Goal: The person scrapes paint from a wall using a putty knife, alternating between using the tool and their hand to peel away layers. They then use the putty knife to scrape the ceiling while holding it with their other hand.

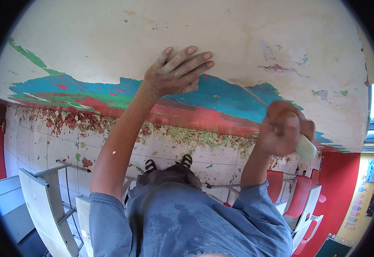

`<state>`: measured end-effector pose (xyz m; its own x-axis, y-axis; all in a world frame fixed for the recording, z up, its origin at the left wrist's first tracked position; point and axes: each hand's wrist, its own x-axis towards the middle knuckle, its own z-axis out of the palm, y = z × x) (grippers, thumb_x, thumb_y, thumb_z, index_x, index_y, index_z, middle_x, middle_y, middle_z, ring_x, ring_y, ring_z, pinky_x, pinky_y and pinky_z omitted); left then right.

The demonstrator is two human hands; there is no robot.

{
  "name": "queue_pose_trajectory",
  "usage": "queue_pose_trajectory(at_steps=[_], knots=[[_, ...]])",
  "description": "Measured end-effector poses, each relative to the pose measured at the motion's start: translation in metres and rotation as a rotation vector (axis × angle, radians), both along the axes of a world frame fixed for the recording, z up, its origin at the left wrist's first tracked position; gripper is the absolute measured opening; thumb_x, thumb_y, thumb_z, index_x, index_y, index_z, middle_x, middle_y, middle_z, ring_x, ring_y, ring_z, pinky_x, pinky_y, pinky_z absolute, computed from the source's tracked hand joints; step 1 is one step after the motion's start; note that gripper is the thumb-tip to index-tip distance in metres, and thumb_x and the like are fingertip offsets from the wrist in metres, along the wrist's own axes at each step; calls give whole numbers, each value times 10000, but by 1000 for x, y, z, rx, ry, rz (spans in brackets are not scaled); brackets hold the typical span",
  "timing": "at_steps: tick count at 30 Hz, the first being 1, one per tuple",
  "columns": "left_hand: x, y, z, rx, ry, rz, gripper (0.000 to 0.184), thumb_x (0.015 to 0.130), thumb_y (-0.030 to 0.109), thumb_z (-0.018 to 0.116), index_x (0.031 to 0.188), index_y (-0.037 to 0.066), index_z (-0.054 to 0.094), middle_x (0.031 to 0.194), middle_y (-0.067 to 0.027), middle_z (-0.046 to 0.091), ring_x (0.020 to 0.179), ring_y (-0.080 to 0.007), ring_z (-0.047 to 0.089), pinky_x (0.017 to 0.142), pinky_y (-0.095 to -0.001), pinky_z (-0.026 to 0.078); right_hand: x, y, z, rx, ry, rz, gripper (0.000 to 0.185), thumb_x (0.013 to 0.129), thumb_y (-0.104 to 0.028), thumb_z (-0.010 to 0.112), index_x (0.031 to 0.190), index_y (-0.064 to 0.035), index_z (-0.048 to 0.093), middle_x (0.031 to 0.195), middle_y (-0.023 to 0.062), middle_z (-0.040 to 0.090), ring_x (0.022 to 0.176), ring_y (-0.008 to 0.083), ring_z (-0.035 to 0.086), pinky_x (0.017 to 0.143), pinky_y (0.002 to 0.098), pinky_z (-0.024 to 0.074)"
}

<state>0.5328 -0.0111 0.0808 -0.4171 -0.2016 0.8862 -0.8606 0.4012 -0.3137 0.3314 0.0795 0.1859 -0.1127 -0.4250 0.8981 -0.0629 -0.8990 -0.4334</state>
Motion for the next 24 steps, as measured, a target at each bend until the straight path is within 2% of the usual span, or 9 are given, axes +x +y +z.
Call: queue_pose_trajectory(at_steps=[4,7,10,14,15,17,20,21,24], knots=[[1,1,-1,-1,-5,9,528,708,390,483,1231,337,435,1325,131,364,1251,-132,291,1076,-421,101,0,1,-7,49,91,-154,171,705,19,572,827,-6,454,631,149,560,538,156,497,466,254,414],[1,0,0,10,-3,-10,539,701,401,495,1233,336,433,1326,129,363,1256,-132,283,1073,-422,104,-15,-4,-21,-2,218,-389,176,697,19,569,842,-3,471,638,157,565,536,161,506,468,254,420],[2,0,0,8,-11,2,552,696,412,502,1238,335,427,1333,130,353,1261,-129,273,1072,-423,102,-4,-1,-9,67,0,-84,139,723,4,550,835,5,467,615,159,562,486,152,487,427,249,404],[2,1,-2,22,-12,1,557,695,418,505,1240,333,424,1340,130,342,1264,-127,265,1074,-420,94,-3,3,3,23,-58,109,115,729,-7,554,725,2,439,599,174,552,467,149,475,411,248,390],[2,1,-2,22,-13,3,558,695,419,505,1240,332,424,1340,131,340,1263,-127,265,1074,-418,93,-1,2,-2,44,1,-49,117,731,-12,558,723,2,441,603,176,553,468,153,478,414,251,391],[2,-1,0,14,-13,2,558,695,421,507,1240,332,425,1341,132,340,1264,-127,263,1075,-415,92,-2,1,-1,52,5,-101,113,730,-18,570,733,2,459,614,165,561,478,156,489,428,258,397],[2,2,-1,22,-15,9,558,694,422,510,1238,331,426,1340,134,339,1266,-128,259,1076,-412,90,-4,3,-7,85,-34,-30,108,721,-22,593,762,0,495,632,127,578,500,149,508,460,267,411],[2,3,-1,22,-19,11,558,694,423,511,1238,331,426,1341,134,338,1267,-128,257,1076,-412,90,1,2,-17,116,31,-185,110,717,-21,598,766,-2,502,636,113,583,504,145,511,470,269,416],[3,-2,3,21,-20,8,553,696,423,509,1235,329,428,1340,136,339,1270,-129,252,1077,-412,88,6,-10,-9,-45,32,-218,158,771,38,445,668,-48,361,437,39,325,366,86,252,328,243,165]])
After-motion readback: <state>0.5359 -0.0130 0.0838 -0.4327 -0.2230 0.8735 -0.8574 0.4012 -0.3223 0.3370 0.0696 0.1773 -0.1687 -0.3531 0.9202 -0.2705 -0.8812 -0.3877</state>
